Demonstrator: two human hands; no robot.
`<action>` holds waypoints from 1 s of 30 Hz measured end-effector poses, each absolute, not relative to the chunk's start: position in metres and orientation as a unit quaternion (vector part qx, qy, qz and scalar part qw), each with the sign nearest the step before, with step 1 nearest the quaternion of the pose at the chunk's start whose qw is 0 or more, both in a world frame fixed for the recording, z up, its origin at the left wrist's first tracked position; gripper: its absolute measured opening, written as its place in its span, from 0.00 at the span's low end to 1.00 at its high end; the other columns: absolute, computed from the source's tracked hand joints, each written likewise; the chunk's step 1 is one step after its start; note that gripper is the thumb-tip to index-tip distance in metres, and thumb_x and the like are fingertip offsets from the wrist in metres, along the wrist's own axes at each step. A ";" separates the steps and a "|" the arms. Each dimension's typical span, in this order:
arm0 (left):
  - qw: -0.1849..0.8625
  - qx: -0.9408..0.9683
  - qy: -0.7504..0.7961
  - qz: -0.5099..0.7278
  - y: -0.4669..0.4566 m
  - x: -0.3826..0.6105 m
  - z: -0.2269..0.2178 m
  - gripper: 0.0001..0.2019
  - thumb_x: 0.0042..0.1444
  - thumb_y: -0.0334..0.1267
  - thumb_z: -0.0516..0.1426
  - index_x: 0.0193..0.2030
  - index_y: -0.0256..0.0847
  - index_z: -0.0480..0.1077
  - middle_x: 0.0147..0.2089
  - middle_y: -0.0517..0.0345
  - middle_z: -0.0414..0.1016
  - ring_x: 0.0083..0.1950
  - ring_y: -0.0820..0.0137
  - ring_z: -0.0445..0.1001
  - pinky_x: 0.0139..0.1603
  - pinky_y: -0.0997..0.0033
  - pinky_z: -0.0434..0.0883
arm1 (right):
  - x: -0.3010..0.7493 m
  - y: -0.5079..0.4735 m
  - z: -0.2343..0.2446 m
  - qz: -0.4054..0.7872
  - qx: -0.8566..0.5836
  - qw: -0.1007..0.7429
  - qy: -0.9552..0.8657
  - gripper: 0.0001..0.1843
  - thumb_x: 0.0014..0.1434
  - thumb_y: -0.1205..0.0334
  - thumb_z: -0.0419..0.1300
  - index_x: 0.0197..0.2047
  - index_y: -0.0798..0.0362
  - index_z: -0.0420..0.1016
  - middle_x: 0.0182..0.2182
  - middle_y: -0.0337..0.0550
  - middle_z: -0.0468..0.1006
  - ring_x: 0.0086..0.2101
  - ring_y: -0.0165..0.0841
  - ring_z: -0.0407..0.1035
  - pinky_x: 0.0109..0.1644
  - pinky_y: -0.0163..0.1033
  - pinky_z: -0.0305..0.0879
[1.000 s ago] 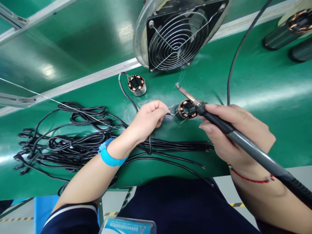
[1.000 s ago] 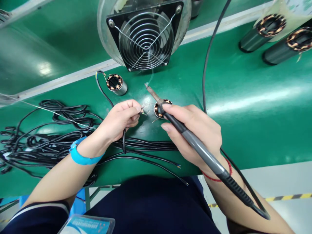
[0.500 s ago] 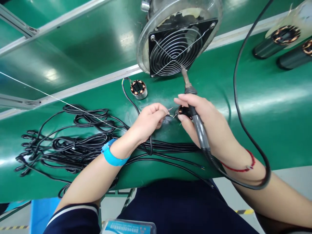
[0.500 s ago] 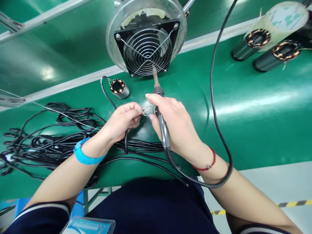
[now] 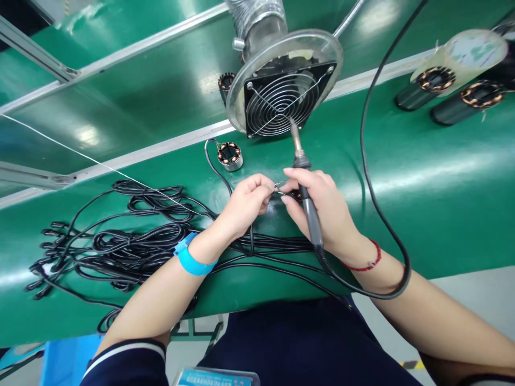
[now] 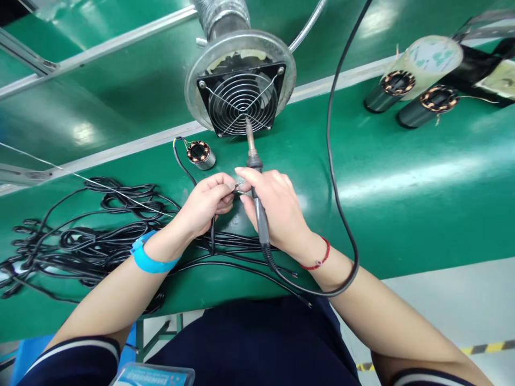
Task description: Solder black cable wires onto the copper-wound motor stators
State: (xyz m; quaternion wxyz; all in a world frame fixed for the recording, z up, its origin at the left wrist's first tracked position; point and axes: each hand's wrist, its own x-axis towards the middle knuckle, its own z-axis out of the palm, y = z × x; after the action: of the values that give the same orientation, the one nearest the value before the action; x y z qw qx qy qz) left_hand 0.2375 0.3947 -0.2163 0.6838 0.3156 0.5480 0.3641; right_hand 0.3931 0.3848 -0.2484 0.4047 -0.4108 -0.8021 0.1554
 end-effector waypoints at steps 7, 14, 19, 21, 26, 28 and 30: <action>0.593 0.415 0.555 0.409 0.387 0.235 -0.226 0.08 0.57 0.26 0.52 0.28 0.40 0.60 0.20 0.69 0.57 0.20 0.80 0.55 0.22 0.79 0.52 | 0.388 0.385 -0.250 0.191 -0.413 0.428 -0.781 0.22 0.62 0.67 0.56 0.59 0.45 0.64 0.36 0.39 0.79 0.37 0.37 0.72 0.44 0.45 0.68; 0.369 0.688 0.484 0.395 0.386 0.224 -0.227 0.07 0.58 0.28 0.55 0.29 0.40 0.67 0.37 0.56 0.72 0.43 0.70 0.70 0.47 0.70 0.66 | 0.388 0.386 -0.255 0.229 -0.418 0.475 -0.740 0.24 0.61 0.65 0.58 0.60 0.42 0.62 0.34 0.36 0.78 0.38 0.34 0.73 0.50 0.45 0.69; 0.345 0.704 0.513 0.348 0.387 0.224 -0.225 0.06 0.58 0.28 0.56 0.30 0.39 0.67 0.35 0.57 0.70 0.39 0.71 0.68 0.41 0.72 0.65 | 0.391 0.387 -0.255 0.247 -0.413 0.461 -0.745 0.24 0.61 0.64 0.58 0.60 0.43 0.62 0.37 0.37 0.78 0.39 0.35 0.73 0.50 0.46 0.69; 0.352 0.690 0.536 0.334 0.387 0.225 -0.225 0.06 0.57 0.28 0.55 0.30 0.39 0.67 0.34 0.59 0.68 0.35 0.72 0.66 0.37 0.73 0.63 | 0.395 0.389 -0.254 0.237 -0.415 0.441 -0.760 0.25 0.61 0.65 0.58 0.61 0.44 0.62 0.40 0.39 0.79 0.41 0.36 0.73 0.51 0.47 0.68; 0.361 0.677 0.559 0.314 0.390 0.223 -0.225 0.05 0.57 0.28 0.56 0.30 0.38 0.67 0.33 0.60 0.65 0.32 0.74 0.64 0.35 0.74 0.62 | 0.403 0.393 -0.251 0.191 -0.406 0.398 -0.800 0.23 0.61 0.64 0.58 0.60 0.47 0.63 0.38 0.40 0.79 0.42 0.38 0.73 0.48 0.46 0.66; 0.362 0.675 0.560 0.316 0.391 0.223 -0.227 0.05 0.56 0.28 0.56 0.30 0.38 0.67 0.32 0.61 0.65 0.32 0.75 0.64 0.34 0.74 0.62 | 0.401 0.395 -0.250 0.179 -0.422 0.386 -0.801 0.21 0.62 0.64 0.56 0.59 0.48 0.63 0.35 0.39 0.79 0.40 0.38 0.73 0.46 0.46 0.66; 0.359 0.673 0.562 0.322 0.392 0.222 -0.229 0.06 0.56 0.27 0.56 0.29 0.38 0.67 0.31 0.61 0.65 0.31 0.75 0.63 0.33 0.74 0.62 | 0.397 0.397 -0.251 0.165 -0.454 0.376 -0.791 0.21 0.62 0.64 0.54 0.58 0.49 0.64 0.34 0.40 0.78 0.38 0.39 0.72 0.44 0.46 0.65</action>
State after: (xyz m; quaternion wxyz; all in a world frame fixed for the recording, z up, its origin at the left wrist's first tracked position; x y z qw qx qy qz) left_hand 0.2221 0.3917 -0.2292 0.3590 0.6725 0.5616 0.3216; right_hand 0.3970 0.3968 -0.2510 0.3756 -0.4539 -0.7909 0.1652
